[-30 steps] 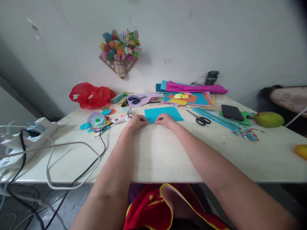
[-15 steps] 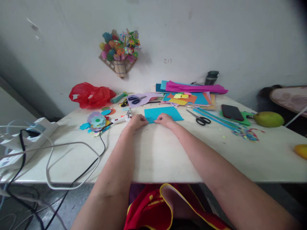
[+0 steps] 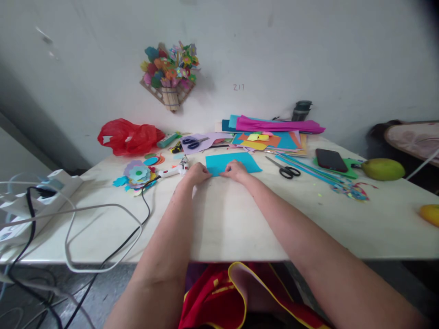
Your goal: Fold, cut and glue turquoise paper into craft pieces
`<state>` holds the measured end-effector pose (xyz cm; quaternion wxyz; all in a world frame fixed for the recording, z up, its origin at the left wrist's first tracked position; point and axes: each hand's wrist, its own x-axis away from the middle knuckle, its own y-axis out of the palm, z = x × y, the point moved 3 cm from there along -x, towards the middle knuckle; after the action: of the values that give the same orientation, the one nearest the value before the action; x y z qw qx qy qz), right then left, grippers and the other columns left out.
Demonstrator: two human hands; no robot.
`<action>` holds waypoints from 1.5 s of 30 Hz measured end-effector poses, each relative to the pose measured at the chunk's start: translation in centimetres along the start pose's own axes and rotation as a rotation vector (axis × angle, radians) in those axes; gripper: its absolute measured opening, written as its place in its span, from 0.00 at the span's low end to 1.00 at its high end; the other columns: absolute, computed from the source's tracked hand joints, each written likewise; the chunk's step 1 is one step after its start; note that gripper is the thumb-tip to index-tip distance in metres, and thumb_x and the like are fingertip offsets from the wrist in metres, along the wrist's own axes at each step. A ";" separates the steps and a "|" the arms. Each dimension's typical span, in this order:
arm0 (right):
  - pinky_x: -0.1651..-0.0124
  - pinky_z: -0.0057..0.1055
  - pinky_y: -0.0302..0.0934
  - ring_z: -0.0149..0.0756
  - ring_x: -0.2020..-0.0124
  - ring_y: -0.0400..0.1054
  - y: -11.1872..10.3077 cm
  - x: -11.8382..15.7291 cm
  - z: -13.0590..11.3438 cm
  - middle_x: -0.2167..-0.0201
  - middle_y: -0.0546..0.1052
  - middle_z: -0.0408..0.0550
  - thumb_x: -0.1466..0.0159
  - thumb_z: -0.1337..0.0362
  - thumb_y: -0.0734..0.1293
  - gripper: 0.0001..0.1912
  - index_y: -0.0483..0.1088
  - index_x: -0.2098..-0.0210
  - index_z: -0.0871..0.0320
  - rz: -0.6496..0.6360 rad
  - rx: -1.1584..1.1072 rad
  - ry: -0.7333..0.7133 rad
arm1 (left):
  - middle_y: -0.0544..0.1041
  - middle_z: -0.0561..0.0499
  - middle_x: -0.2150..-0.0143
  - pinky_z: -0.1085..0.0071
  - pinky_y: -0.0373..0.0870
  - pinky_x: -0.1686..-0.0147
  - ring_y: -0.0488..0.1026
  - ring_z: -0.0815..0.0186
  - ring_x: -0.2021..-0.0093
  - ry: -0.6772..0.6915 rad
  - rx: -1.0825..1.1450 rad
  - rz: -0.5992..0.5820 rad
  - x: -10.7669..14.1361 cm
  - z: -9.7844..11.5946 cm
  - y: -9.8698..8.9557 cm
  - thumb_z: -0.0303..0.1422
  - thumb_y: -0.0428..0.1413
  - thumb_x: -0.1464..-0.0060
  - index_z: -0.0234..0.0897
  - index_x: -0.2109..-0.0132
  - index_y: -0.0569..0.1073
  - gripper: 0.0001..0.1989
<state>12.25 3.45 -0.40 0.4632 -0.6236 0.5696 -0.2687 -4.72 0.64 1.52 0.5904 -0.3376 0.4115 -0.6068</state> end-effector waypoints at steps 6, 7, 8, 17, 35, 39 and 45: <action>0.53 0.32 0.55 0.41 0.54 0.61 0.3 -0.1 0.0 0.58 0.71 0.50 0.49 0.48 0.68 0.17 0.73 0.75 0.56 0.032 0.036 0.015 | 0.77 0.49 0.72 0.74 0.63 0.73 0.72 0.64 0.70 -0.134 -0.087 -0.040 0.3 0.9 -0.3 0.36 0.58 0.58 0.35 0.69 0.77 0.10; 0.52 0.33 0.54 0.41 0.53 0.61 0.3 0.0 0.0 0.56 0.71 0.49 0.48 0.47 0.67 0.17 0.73 0.74 0.55 0.027 0.048 0.023 | 0.77 0.48 0.70 0.74 0.64 0.72 0.72 0.64 0.69 -0.152 -0.107 -0.052 0.3 1.0 -0.3 0.37 0.57 0.57 0.36 0.67 0.77 0.11; 0.51 0.34 0.54 0.42 0.52 0.60 0.3 0.2 -0.1 0.54 0.70 0.49 0.47 0.47 0.66 0.17 0.74 0.73 0.55 0.025 0.060 0.034 | 0.78 0.48 0.69 0.74 0.64 0.70 0.73 0.63 0.68 -0.167 -0.130 -0.065 0.2 1.0 -0.3 0.37 0.57 0.57 0.36 0.66 0.77 0.11; 0.46 0.37 0.49 0.45 0.44 0.53 0.0 0.8 -0.4 0.44 0.63 0.46 0.44 0.49 0.64 0.23 0.67 0.52 0.50 -0.011 0.077 0.069 | 0.70 0.40 0.48 0.63 0.64 0.54 0.65 0.53 0.47 -0.193 -0.367 0.221 1.0 2.7 -1.1 0.32 0.52 0.51 0.36 0.54 0.73 0.16; 0.44 0.37 0.47 0.43 0.41 0.51 0.0 0.8 -0.7 0.40 0.59 0.44 0.42 0.49 0.61 0.24 0.63 0.46 0.45 -0.067 0.129 0.096 | 0.38 0.52 0.32 0.44 0.17 0.43 0.18 0.53 0.36 -0.232 -0.404 0.061 0.6 3.1 3.3 0.47 0.37 0.45 0.45 0.35 0.47 0.32; 0.41 0.39 0.44 0.43 0.38 0.46 0.3 0.7 -0.6 0.38 0.55 0.41 0.39 0.53 0.58 0.23 0.60 0.44 0.43 -0.095 0.157 0.073 | 0.37 0.54 0.32 0.44 0.17 0.44 0.17 0.54 0.36 -0.242 -0.394 0.033 0.7 3.1 3.4 0.47 0.36 0.44 0.47 0.35 0.47 0.31; 0.37 0.43 0.29 0.42 0.34 0.27 -0.3 0.8 1.2 0.33 0.40 0.42 0.35 0.53 0.48 0.28 0.46 0.36 0.49 -0.281 0.269 0.016 | 0.37 0.54 0.32 0.45 0.16 0.43 0.18 0.55 0.36 -0.210 -0.403 0.053 0.9 3.0 3.3 0.45 0.35 0.43 0.46 0.35 0.47 0.30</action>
<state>13.59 2.99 -0.85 0.4958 -0.6273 0.4395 -0.4092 -0.68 -0.43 -0.17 0.5664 -0.4990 0.4694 -0.4582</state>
